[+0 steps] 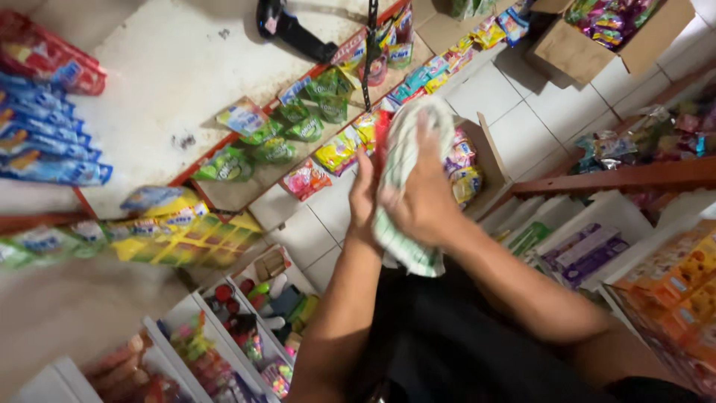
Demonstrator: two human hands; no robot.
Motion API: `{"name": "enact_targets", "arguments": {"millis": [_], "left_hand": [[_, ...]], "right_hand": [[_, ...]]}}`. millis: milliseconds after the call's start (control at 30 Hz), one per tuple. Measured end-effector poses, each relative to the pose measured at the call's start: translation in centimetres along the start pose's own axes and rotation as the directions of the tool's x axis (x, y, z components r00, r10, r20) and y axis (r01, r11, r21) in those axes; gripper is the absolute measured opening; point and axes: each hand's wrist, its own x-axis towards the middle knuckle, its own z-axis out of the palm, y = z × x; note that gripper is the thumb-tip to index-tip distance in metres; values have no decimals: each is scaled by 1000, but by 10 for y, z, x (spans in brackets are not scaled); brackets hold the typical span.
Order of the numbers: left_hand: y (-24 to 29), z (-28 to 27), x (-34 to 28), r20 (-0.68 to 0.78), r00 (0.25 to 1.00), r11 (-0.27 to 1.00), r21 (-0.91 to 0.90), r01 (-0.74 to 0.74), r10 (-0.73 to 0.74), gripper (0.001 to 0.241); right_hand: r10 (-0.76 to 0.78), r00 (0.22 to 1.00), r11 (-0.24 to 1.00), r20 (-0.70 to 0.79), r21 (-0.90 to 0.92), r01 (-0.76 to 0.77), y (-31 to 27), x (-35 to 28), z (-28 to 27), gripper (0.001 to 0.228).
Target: The person picks up individual detergent packets from a cardboard box on the floor, wipes each one with a cloth, scans them with a handheld barcode scanner, and organizes them on a shelf or back into a container.
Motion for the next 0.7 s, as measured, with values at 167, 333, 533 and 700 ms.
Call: {"name": "enact_targets", "arguments": {"millis": [167,333,533,700], "left_hand": [[1,2,16,170,985,982,-185,32,0,82],[-18,12,4,-100,987,992,21,-122,123,73],[-10,19,-1,67,981,981,52,-185,182,79],[-13,24,5,25,999,999,9,-40,39,70]], "right_hand": [[-70,935,950,349,-262,169,-13,-9,-3,82],[20,1000,999,4,37,-20,25,17,-18,87],[-109,991,981,79,169,94,11,-28,-5,89],[-116,984,980,138,177,91,26,-22,-8,94]]}}
